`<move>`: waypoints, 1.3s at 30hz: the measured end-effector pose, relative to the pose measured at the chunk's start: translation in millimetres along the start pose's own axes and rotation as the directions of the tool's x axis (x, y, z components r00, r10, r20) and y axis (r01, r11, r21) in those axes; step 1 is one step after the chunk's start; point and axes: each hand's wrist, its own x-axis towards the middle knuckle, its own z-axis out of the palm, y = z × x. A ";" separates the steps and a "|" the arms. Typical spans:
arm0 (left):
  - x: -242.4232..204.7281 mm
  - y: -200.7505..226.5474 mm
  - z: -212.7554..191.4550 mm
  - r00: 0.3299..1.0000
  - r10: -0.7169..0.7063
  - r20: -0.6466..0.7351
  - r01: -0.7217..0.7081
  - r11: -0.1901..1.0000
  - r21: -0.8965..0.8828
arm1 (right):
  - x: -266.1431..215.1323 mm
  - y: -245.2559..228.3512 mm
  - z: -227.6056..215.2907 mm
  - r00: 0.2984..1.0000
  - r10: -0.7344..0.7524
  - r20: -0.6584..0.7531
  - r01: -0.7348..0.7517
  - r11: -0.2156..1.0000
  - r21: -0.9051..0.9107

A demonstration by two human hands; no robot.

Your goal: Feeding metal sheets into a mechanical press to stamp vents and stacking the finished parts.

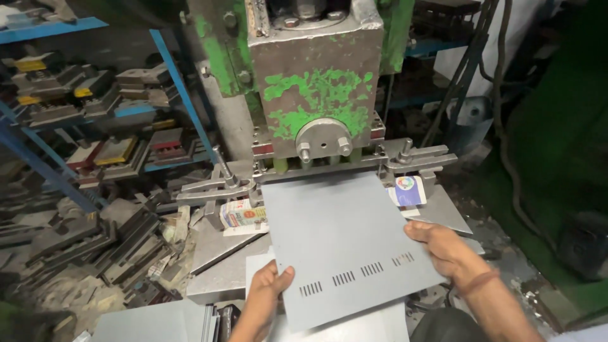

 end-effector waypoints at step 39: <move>73.8 -44.1 -190.6 0.901 0.211 -0.378 -0.265 0.959 -0.097 | -1.2 -15.6 49.1 0.980 -0.140 0.141 0.132 0.989 0.063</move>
